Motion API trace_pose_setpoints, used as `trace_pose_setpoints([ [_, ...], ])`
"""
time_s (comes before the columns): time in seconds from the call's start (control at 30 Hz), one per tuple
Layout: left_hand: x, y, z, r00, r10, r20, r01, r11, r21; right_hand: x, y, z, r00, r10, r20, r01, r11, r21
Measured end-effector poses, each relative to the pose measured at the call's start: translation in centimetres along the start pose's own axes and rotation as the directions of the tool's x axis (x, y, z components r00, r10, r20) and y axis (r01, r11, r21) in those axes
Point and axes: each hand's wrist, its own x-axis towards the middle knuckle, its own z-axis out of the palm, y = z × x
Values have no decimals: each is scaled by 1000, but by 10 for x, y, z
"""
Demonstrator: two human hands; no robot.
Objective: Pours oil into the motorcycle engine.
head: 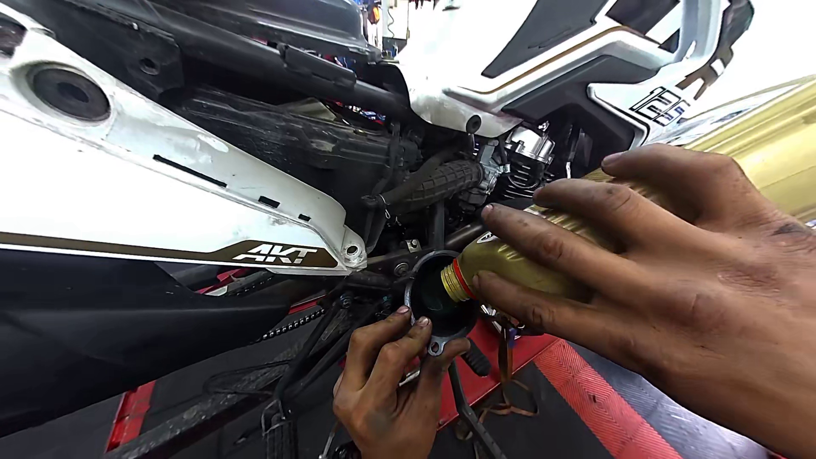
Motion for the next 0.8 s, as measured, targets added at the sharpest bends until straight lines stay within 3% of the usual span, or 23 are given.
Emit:
trace_pose_setpoints([
  [0.8, 0, 1, -2, 1000, -4, 11, 4, 1000, -10, 11, -4, -6, 993, -110, -35, 109, 993, -36],
])
